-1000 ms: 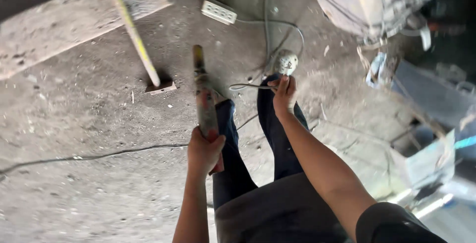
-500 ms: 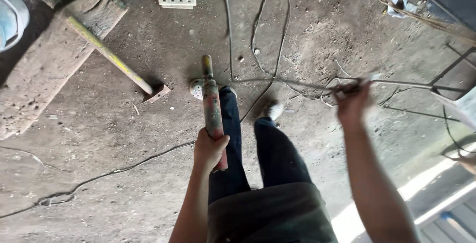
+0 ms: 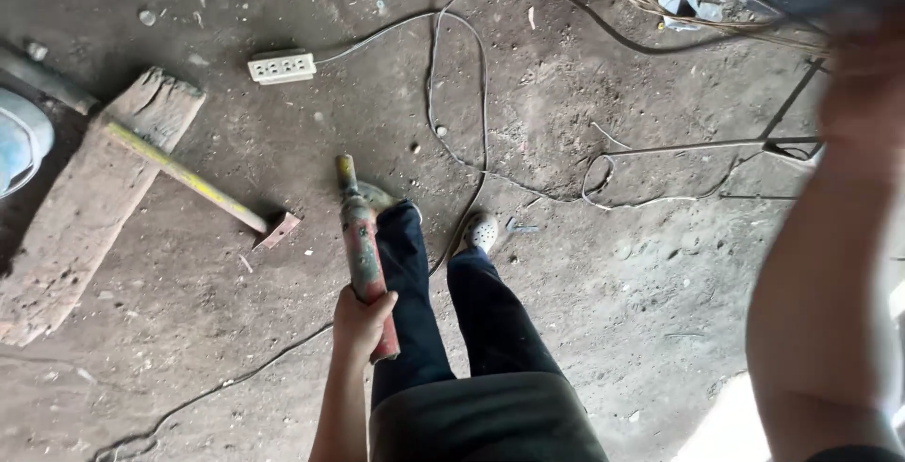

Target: The person welds a metal pipe using a welding torch, creating sparks and smoke. They then walk through the workshop carrying the pipe and welding rod, eventually returning to the work area to organize cables and prepare the equipment.

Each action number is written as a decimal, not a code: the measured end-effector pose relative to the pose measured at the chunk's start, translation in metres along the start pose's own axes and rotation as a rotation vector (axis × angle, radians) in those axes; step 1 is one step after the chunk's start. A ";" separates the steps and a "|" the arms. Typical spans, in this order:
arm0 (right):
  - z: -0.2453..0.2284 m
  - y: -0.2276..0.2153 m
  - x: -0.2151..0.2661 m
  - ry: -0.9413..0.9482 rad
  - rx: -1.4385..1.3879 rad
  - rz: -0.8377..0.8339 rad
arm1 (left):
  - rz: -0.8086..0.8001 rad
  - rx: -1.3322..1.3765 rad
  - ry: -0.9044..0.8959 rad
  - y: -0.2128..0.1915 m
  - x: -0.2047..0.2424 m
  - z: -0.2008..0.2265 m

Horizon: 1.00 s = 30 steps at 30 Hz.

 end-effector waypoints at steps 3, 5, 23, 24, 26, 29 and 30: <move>0.029 0.156 0.043 0.016 -0.002 -0.020 | 0.031 0.012 0.004 0.002 -0.001 0.008; 0.067 0.213 0.061 0.326 0.076 -0.019 | -0.027 0.104 -0.045 0.007 -0.006 0.025; 0.275 0.147 0.049 0.465 0.709 -0.375 | -0.068 -0.041 0.181 0.088 -0.046 0.257; 0.258 0.179 0.049 0.475 0.694 -0.403 | -0.039 -0.045 0.170 0.103 -0.044 0.274; 0.218 0.241 0.076 0.571 0.604 -0.625 | -0.146 -0.091 0.186 0.143 -0.047 0.308; 0.141 0.299 0.079 0.488 0.288 -0.836 | -0.204 -0.018 0.423 0.203 -0.041 0.366; 0.133 0.297 0.068 0.476 0.287 -0.813 | -0.225 -0.028 0.436 0.222 -0.039 0.385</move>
Point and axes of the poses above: each hand's wrist, its own x-axis away from the middle knuckle, its own y-axis out of the palm, z = x × y, the point moved 7 cm from there along -x, towards the middle knuckle, and after that the axes turned 11 degrees about x, right-handed, at the moved point
